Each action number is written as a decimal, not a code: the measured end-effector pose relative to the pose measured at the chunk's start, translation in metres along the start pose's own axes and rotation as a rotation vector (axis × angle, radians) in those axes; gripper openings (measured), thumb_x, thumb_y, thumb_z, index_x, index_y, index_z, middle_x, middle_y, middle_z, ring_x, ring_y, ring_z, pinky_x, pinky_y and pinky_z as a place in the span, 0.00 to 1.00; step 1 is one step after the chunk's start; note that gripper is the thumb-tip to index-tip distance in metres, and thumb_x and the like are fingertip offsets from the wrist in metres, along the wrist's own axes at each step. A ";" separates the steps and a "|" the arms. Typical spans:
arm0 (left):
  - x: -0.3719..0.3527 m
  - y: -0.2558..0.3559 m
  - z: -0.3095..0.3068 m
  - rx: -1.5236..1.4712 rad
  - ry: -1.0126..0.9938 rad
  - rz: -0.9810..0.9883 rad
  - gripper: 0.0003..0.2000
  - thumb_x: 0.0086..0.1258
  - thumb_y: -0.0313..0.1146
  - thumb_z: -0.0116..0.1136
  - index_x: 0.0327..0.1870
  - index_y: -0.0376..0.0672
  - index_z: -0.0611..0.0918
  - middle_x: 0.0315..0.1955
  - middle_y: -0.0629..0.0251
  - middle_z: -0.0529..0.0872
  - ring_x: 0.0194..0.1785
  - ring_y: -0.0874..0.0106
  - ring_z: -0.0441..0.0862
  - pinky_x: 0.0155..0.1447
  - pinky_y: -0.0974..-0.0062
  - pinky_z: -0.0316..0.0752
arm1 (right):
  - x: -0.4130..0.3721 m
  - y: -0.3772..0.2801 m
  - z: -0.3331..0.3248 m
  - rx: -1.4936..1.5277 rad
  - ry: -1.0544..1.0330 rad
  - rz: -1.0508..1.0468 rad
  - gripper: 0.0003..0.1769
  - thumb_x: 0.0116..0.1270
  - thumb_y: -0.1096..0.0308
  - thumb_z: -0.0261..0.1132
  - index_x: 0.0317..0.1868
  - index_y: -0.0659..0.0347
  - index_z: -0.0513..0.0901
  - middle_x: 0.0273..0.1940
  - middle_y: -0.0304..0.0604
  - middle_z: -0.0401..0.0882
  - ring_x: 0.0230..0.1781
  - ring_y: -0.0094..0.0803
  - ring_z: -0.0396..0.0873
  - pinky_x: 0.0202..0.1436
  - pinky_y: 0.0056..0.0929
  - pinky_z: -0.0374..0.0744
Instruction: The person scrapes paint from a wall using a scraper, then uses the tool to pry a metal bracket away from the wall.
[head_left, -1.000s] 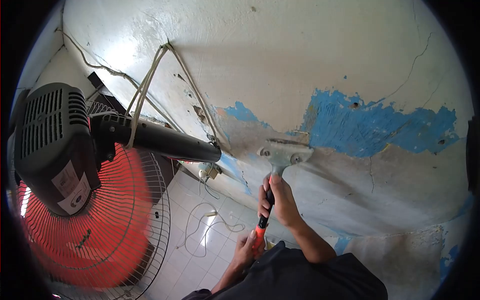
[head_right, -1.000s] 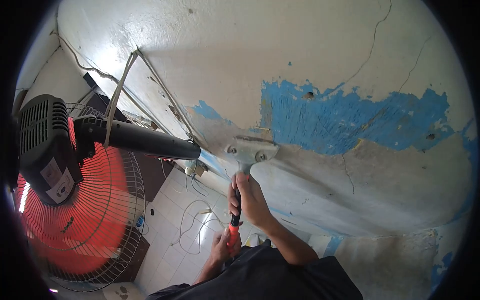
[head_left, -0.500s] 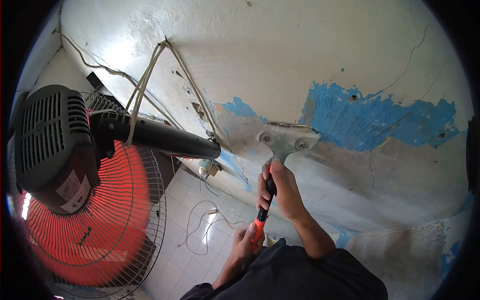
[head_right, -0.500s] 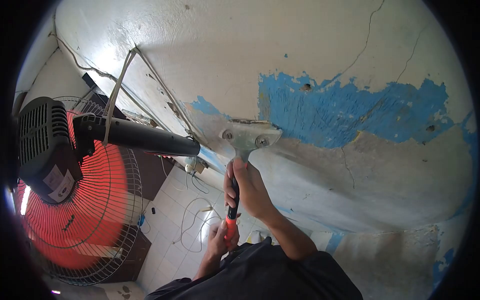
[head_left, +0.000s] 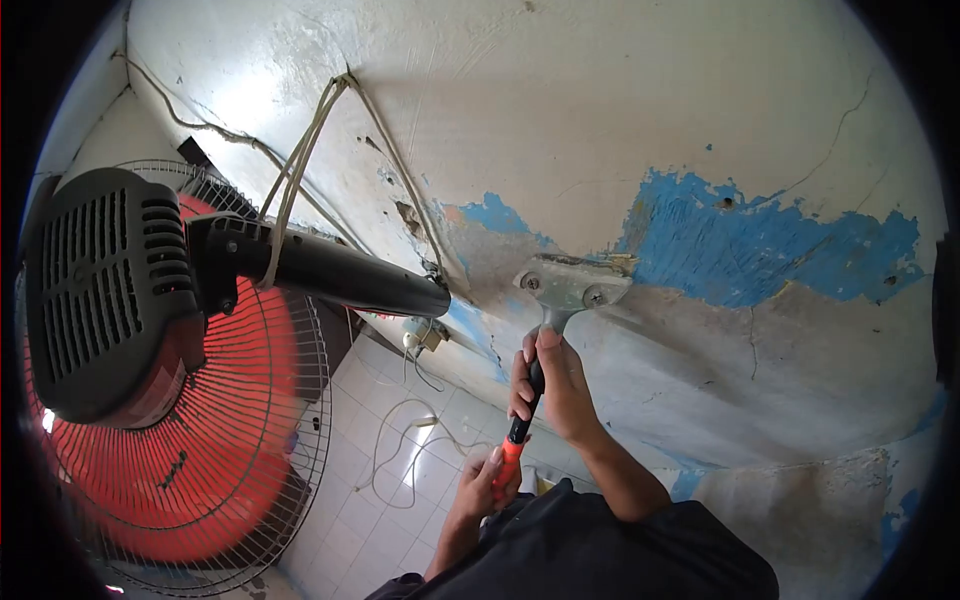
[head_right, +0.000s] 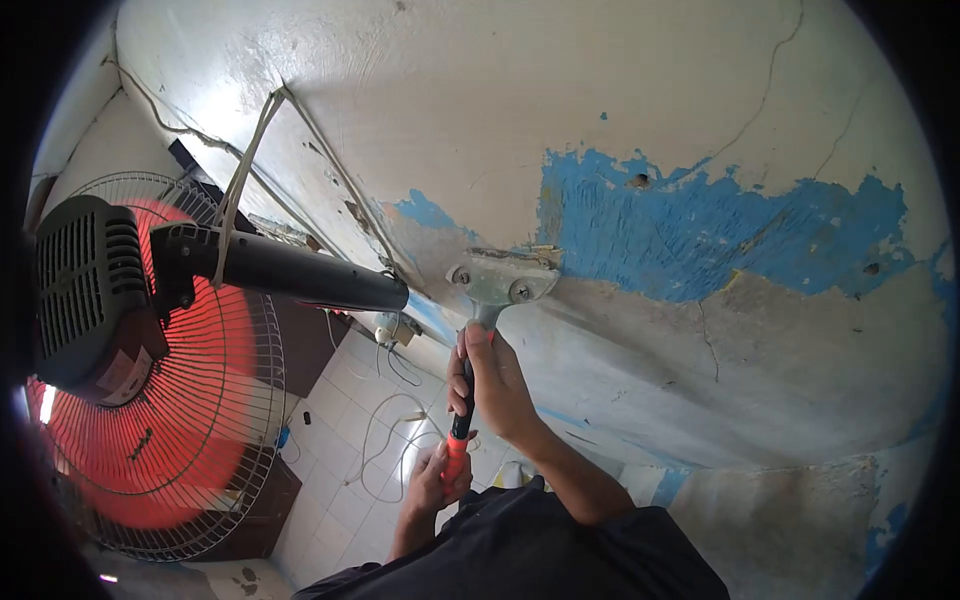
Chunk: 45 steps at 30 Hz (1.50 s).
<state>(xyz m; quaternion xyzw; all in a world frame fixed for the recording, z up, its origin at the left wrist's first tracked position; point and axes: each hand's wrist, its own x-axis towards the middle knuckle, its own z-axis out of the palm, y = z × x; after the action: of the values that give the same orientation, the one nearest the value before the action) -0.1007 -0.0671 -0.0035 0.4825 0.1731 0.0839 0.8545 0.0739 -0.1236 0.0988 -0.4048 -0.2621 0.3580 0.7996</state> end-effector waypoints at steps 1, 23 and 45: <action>-0.002 -0.002 0.002 -0.034 0.012 -0.033 0.27 0.77 0.51 0.41 0.61 0.32 0.72 0.16 0.69 0.70 0.12 0.81 0.61 0.17 0.83 0.57 | -0.001 0.004 0.000 -0.004 0.012 0.012 0.20 0.78 0.49 0.42 0.36 0.57 0.62 0.18 0.36 0.64 0.11 0.23 0.65 0.21 0.25 0.73; -0.001 -0.005 0.011 -0.016 0.010 -0.019 0.32 0.75 0.53 0.43 0.63 0.28 0.68 0.14 0.67 0.68 0.10 0.80 0.59 0.14 0.82 0.54 | -0.003 0.006 -0.006 -0.088 0.004 0.044 0.23 0.77 0.45 0.41 0.36 0.56 0.62 0.18 0.37 0.64 0.11 0.25 0.67 0.21 0.30 0.75; -0.002 -0.009 0.008 -0.119 -0.009 -0.035 0.32 0.75 0.54 0.42 0.64 0.29 0.66 0.12 0.69 0.65 0.09 0.80 0.57 0.13 0.81 0.53 | 0.001 0.017 -0.006 -0.083 -0.002 0.090 0.23 0.77 0.45 0.42 0.35 0.57 0.63 0.17 0.36 0.64 0.11 0.24 0.66 0.21 0.28 0.75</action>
<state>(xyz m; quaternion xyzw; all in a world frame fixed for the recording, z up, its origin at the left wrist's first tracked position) -0.0996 -0.0786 -0.0075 0.4282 0.1723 0.0769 0.8837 0.0726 -0.1189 0.0815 -0.4487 -0.2592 0.3828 0.7649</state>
